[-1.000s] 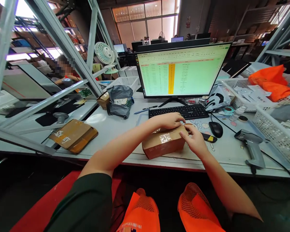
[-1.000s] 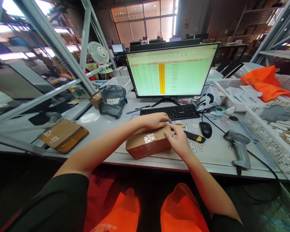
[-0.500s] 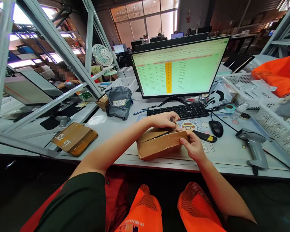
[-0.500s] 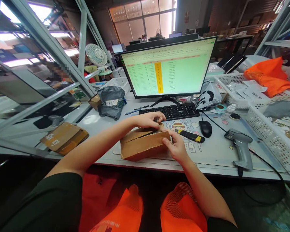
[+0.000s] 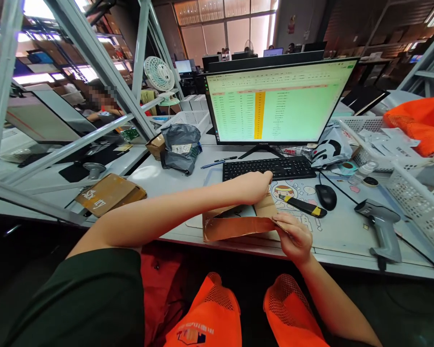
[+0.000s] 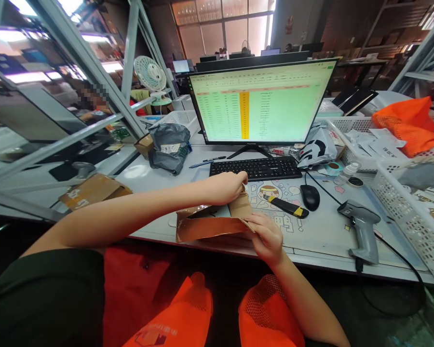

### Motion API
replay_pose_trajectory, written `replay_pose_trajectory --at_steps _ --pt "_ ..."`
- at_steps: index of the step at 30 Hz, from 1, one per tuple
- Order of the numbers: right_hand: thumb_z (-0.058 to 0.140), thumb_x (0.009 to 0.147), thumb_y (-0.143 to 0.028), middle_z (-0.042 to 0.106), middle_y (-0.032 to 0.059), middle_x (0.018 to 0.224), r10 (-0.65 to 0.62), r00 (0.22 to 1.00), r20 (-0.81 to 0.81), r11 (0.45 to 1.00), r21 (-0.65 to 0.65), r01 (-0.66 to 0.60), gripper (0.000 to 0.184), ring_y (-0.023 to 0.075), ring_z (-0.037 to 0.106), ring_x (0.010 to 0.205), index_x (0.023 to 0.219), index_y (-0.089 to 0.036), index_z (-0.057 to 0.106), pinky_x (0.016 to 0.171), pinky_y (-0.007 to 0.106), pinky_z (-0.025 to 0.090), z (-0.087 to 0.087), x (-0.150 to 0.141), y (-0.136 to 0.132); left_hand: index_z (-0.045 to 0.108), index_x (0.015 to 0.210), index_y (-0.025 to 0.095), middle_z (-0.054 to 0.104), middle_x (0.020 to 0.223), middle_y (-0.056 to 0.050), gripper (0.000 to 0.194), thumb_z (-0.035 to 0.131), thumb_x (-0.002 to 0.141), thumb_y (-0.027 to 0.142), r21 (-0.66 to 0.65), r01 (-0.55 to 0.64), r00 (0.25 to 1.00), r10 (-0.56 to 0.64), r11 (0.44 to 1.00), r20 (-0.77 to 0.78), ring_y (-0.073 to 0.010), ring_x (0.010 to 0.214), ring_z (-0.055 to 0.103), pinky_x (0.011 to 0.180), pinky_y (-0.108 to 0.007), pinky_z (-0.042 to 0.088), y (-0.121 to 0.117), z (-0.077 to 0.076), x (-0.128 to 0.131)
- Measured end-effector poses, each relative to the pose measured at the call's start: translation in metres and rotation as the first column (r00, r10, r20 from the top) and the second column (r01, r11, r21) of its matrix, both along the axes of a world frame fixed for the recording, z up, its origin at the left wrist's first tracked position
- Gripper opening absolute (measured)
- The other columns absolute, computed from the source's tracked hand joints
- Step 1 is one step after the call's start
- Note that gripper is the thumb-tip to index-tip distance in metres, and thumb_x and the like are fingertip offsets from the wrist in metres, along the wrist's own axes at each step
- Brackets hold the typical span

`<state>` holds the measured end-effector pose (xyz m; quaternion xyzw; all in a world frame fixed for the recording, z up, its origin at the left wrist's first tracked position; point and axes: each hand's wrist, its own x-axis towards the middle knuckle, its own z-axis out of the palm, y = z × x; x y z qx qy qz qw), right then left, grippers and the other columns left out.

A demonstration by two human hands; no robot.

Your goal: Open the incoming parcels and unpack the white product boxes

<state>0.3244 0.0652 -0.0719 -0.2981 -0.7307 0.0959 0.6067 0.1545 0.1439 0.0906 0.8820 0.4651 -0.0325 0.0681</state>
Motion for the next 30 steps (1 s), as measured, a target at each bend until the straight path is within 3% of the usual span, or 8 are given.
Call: replay_pose_trajectory --at_steps 8,13,16,18,21,24,26,30 --pt "0.060 0.097 -0.035 0.079 0.0068 0.096 -0.228 0.974 -0.013 0.974 0.002 0.228 0.010 0.0296 0.077 0.091 0.091 -0.030 0.067 0.082 0.053 0.065 -0.014 -0.011 0.010 0.072 0.113 0.018 0.076 0.104 -0.007 0.034 0.043 0.094 0.019 -0.399 0.015 0.975 0.075 0.917 0.209 -0.0204 0.085 0.069 0.074 -0.031 0.056 0.052 0.002 -0.022" --pt "0.056 0.101 -0.039 0.075 0.0076 0.099 -0.050 0.999 -0.003 0.963 -0.266 0.048 0.019 0.0256 0.072 0.094 0.090 -0.025 0.064 0.084 0.044 0.060 0.018 -0.013 0.031 0.065 0.131 0.017 0.075 0.114 -0.013 0.044 0.059 0.095 0.041 -0.090 0.063 0.989 -0.050 0.994 0.139 -0.0274 0.097 0.069 0.085 -0.036 0.053 0.029 -0.001 -0.043" --pt "0.063 0.096 -0.044 0.072 0.0051 0.089 0.120 0.991 0.062 0.899 -0.430 -0.082 0.023 0.0225 0.069 0.083 0.087 -0.023 0.062 0.075 0.036 0.057 0.046 -0.005 0.041 0.059 0.141 0.018 0.074 0.119 -0.015 0.056 0.066 0.091 0.042 -0.073 0.007 0.999 -0.011 0.997 -0.046 -0.0307 0.099 0.070 0.081 -0.035 0.052 0.008 0.007 -0.059" --pt "0.068 0.091 -0.046 0.071 0.0038 0.089 0.229 0.954 0.193 0.834 -0.544 -0.090 0.025 0.0220 0.068 0.081 0.089 -0.022 0.062 0.070 0.033 0.055 0.070 -0.005 0.044 0.065 0.133 0.016 0.075 0.117 -0.017 0.045 0.063 0.093 0.037 -0.089 -0.023 0.990 0.010 0.996 -0.143 -0.0320 0.097 0.071 0.076 -0.036 0.051 0.000 0.012 -0.064" --pt "0.075 0.086 -0.044 0.074 0.0035 0.098 0.252 0.771 0.585 0.841 -0.527 0.126 0.029 0.0251 0.069 0.087 0.104 -0.024 0.066 0.070 0.033 0.049 0.110 -0.019 0.045 0.075 0.111 0.015 0.076 0.108 -0.017 0.029 0.055 0.096 0.029 -0.108 0.001 0.975 -0.025 0.994 -0.219 -0.0331 0.091 0.072 0.071 -0.037 0.049 -0.005 0.011 -0.065" --pt "0.076 0.087 -0.042 0.075 0.0057 0.093 0.158 0.423 0.892 0.885 -0.318 0.340 0.027 0.0290 0.069 0.083 0.101 -0.023 0.065 0.061 0.033 0.036 0.140 -0.042 0.037 0.073 0.110 0.017 0.077 0.105 -0.016 0.031 0.046 0.101 0.029 -0.027 0.004 0.991 -0.008 1.000 -0.132 -0.0312 0.090 0.071 0.073 -0.037 0.048 -0.003 0.000 -0.070" --pt "0.075 0.090 -0.042 0.073 0.0067 0.086 0.122 0.260 0.958 0.916 -0.210 0.342 0.024 0.0294 0.069 0.077 0.095 -0.021 0.062 0.058 0.033 0.029 0.148 -0.051 0.029 0.071 0.113 0.018 0.076 0.106 -0.014 0.035 0.042 0.104 0.035 0.014 -0.016 1.000 0.016 1.000 -0.018 -0.0295 0.091 0.070 0.075 -0.035 0.047 -0.001 -0.008 -0.076" --pt "0.067 0.098 -0.033 0.072 0.0056 0.083 0.057 0.202 0.978 0.984 -0.088 0.152 0.015 0.0257 0.067 0.074 0.094 -0.020 0.060 0.062 0.034 0.027 0.143 -0.049 0.015 0.069 0.105 0.017 0.076 0.103 -0.010 0.036 0.041 0.105 0.040 -0.073 -0.005 0.996 0.011 0.997 0.085 -0.0231 0.087 0.066 0.075 -0.030 0.044 0.009 -0.010 -0.088"
